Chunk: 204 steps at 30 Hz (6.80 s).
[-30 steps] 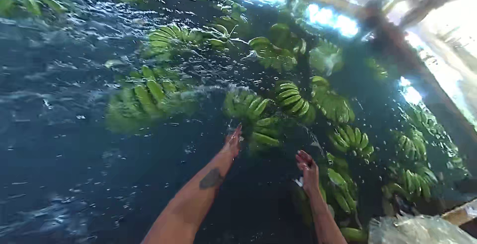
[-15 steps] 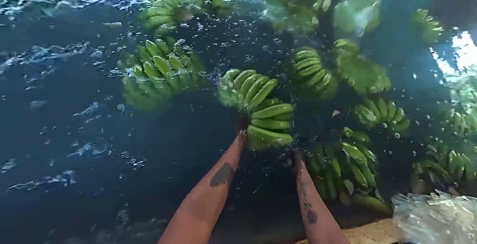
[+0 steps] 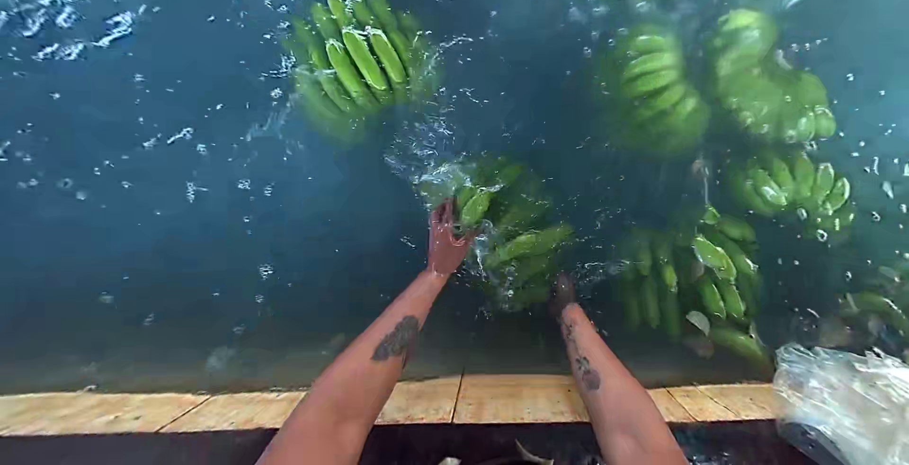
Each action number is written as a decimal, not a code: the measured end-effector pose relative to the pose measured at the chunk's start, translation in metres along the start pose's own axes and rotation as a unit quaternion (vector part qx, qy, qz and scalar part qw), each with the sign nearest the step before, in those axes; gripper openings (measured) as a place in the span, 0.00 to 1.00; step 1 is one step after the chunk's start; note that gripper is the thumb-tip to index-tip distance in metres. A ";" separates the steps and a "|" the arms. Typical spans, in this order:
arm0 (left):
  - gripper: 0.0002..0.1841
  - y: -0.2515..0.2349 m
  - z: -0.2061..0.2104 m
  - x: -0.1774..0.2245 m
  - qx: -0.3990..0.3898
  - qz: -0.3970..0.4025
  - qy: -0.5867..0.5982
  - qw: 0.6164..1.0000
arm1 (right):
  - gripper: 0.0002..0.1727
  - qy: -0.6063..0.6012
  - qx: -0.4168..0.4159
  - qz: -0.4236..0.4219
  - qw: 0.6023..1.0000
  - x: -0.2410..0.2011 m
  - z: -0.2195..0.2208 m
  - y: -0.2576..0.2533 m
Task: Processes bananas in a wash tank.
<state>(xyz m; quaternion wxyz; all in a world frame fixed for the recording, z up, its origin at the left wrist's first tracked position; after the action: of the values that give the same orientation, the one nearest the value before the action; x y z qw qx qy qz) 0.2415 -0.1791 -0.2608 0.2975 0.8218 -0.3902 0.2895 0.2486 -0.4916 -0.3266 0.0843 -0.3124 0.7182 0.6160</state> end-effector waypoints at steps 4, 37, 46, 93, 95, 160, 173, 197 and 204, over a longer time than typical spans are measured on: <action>0.43 0.010 -0.007 -0.019 -0.022 -0.073 0.091 0.993 | 0.28 -0.066 0.055 -0.086 0.993 -0.042 0.000 0.011; 0.32 0.022 -0.007 0.016 -0.126 -0.348 0.182 0.911 | 0.25 0.404 -0.014 -0.286 0.869 -0.100 -0.020 0.102; 0.20 0.012 -0.004 -0.015 -0.156 -0.396 0.211 0.880 | 0.23 0.473 0.011 -0.413 0.778 -0.121 -0.001 0.094; 0.55 0.063 -0.051 -0.009 0.027 -0.060 0.068 0.995 | 0.21 0.357 0.027 -0.305 0.882 -0.204 0.031 0.064; 0.54 0.062 -0.054 -0.003 0.030 -0.059 0.085 0.994 | 0.21 0.410 0.042 -0.309 0.857 -0.211 0.036 0.062; 0.44 0.168 -0.011 -0.023 -0.035 -0.442 0.428 0.788 | 0.25 0.283 0.025 -0.132 0.950 -0.078 -0.025 0.082; 0.45 0.220 0.018 0.042 0.048 -0.427 0.492 0.757 | 0.24 0.166 -0.007 -0.135 0.977 -0.067 -0.038 0.116; 0.51 0.192 0.042 0.066 0.059 -0.396 0.511 0.760 | 0.21 0.147 -0.103 -0.113 0.977 -0.064 -0.056 0.125; 0.48 0.187 0.031 0.040 0.025 -0.376 0.520 0.766 | 0.21 -0.005 -0.010 -0.185 0.983 -0.084 -0.114 0.139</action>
<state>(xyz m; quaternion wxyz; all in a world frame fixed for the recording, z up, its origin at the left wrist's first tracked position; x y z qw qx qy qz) 0.1182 -0.3167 -0.2035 0.5193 0.6333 0.1722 0.5474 0.2682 -0.5629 -0.1427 0.1971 -0.4377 0.6412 0.5987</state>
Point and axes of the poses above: each hand's wrist, its own y-axis away from the middle knuckle, its own z-axis out of the palm, x = y × z, the point moved 8 cm from there along -y, towards the middle knuckle, and after that the axes turned 7 degrees about -y, right-handed, at the moved point
